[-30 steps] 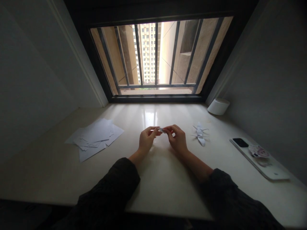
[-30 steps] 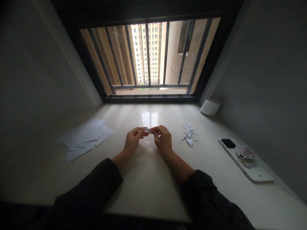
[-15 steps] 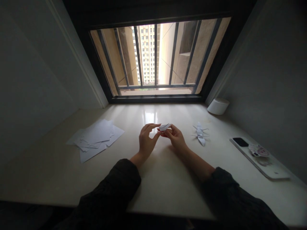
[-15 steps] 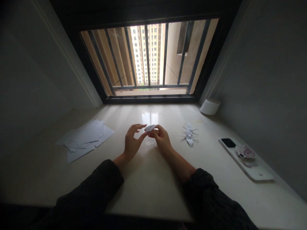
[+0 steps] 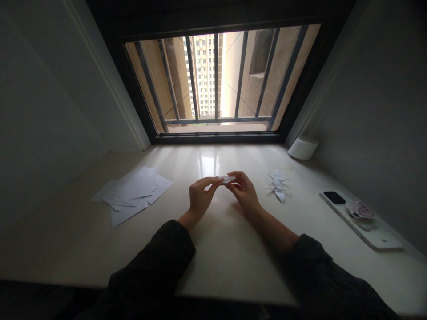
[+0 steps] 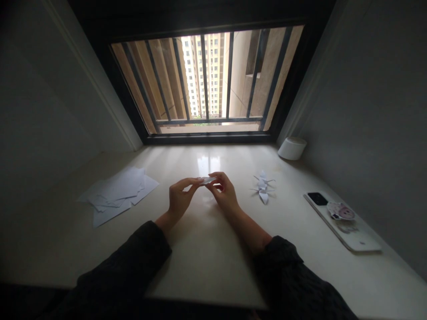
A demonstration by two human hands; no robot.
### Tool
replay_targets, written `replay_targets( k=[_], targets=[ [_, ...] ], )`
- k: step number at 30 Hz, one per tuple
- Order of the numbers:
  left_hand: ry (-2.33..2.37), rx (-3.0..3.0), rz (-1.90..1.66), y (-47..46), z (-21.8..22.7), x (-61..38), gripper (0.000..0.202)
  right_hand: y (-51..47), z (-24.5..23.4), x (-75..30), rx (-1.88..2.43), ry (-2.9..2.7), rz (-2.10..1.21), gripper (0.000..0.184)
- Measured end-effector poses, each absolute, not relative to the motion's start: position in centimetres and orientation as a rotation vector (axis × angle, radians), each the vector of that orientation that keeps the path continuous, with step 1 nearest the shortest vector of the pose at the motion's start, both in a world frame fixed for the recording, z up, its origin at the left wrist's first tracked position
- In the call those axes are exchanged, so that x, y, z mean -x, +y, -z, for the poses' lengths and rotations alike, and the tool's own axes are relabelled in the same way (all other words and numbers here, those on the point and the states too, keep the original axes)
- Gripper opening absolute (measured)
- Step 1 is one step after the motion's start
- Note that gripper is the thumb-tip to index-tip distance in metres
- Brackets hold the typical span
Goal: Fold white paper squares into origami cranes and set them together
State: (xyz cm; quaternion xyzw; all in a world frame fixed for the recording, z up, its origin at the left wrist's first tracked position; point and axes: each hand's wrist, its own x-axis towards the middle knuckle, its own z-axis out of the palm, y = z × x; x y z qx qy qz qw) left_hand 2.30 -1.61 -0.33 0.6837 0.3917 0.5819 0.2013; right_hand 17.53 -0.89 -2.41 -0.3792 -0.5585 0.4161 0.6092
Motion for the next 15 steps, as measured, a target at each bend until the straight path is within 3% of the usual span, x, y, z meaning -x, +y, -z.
replay_targets(
  k=[9, 15],
  targets=[
    [1.060, -1.961, -1.513, -1.4, 0.2, -2.1, 0.013, -1.4, 1.4, -18.4, 0.929, -1.458, -0.723, 0.018],
    [1.005, -1.791, -1.500, -1.3, 0.1, -2.3, 0.015, -1.3, 1.6, -18.6, 0.895, -1.450, -0.751, 0.016]
  ],
)
